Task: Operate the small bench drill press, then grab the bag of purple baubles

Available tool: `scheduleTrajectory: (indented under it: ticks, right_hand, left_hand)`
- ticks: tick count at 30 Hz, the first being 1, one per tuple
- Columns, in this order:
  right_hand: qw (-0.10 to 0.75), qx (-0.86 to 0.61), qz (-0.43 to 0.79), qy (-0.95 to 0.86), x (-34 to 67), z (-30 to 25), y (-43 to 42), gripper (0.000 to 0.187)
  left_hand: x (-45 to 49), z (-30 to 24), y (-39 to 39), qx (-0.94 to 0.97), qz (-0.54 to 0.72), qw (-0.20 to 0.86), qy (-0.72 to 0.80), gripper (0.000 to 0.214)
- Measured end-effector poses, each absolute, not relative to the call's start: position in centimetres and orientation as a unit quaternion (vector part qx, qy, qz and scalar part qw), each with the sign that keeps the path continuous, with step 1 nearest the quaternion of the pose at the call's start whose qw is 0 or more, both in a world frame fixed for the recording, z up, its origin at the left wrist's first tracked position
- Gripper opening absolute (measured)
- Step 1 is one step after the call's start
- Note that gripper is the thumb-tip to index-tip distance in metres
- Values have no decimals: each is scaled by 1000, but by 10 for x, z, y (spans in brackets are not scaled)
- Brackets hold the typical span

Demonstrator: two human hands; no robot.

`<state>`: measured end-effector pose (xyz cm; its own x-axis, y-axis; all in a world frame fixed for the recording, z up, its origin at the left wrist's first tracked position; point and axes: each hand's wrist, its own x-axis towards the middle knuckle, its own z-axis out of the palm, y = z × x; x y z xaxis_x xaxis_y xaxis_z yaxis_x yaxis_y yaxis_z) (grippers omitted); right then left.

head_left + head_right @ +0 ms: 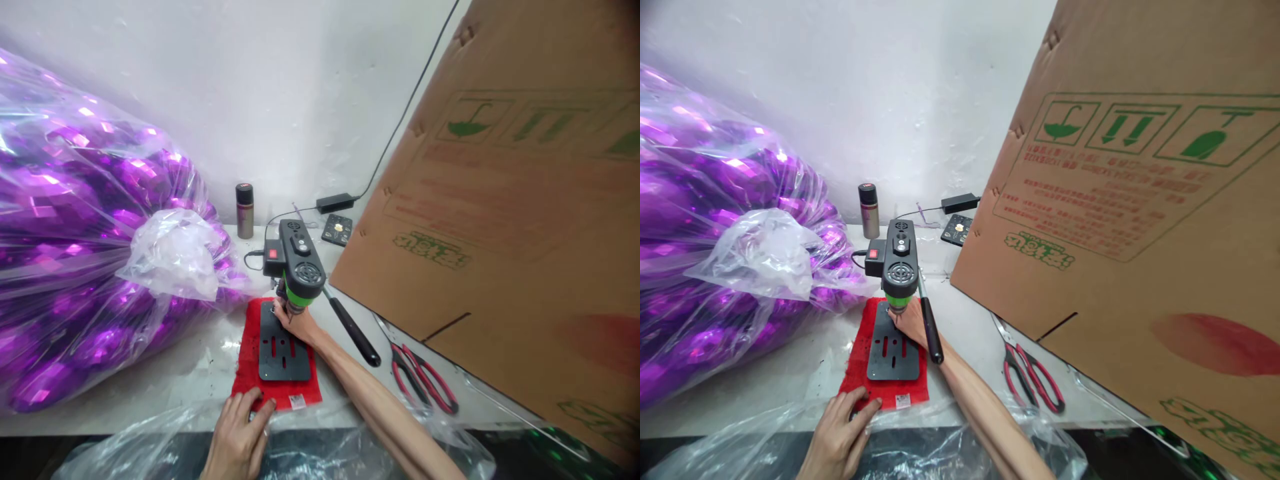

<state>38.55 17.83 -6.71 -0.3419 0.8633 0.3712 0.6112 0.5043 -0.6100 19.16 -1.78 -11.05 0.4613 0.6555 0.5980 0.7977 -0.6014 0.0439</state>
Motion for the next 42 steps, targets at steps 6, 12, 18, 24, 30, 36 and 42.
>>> scheduleTrajectory:
  ticks: [6, 12, 18, 24, 30, 36, 42]
  right_hand:
    - [334, -473, 186, -794, 383, -71, 172, 21]
    - [323, -499, 175, -785, 387, -60, 161, 19]
    - [302, -489, 145, -805, 425, -39, 77, 37]
    - [254, -343, 93, -899, 452, -49, -12, 24]
    - [244, -392, 206, -863, 459, -61, -7, 32]
    - [152, -476, 460, -734, 467, -33, 30, 35]
    - [158, -496, 426, -740, 474, -34, 51, 50]
  left_hand:
    - [196, -95, -19, -829, -333, 130, -430, 32]
    - [195, -68, -13, -821, -370, 79, -426, 31]
    - [187, -43, -12, -828, -390, 40, -401, 28]
    - [188, -51, -19, -851, -357, 3, -386, 25]
    - [184, -55, -20, -852, -353, -12, -386, 24]
    - [175, -42, -6, -844, -348, -31, -407, 31]
    - [160, -41, 24, -852, -277, -14, -444, 44]
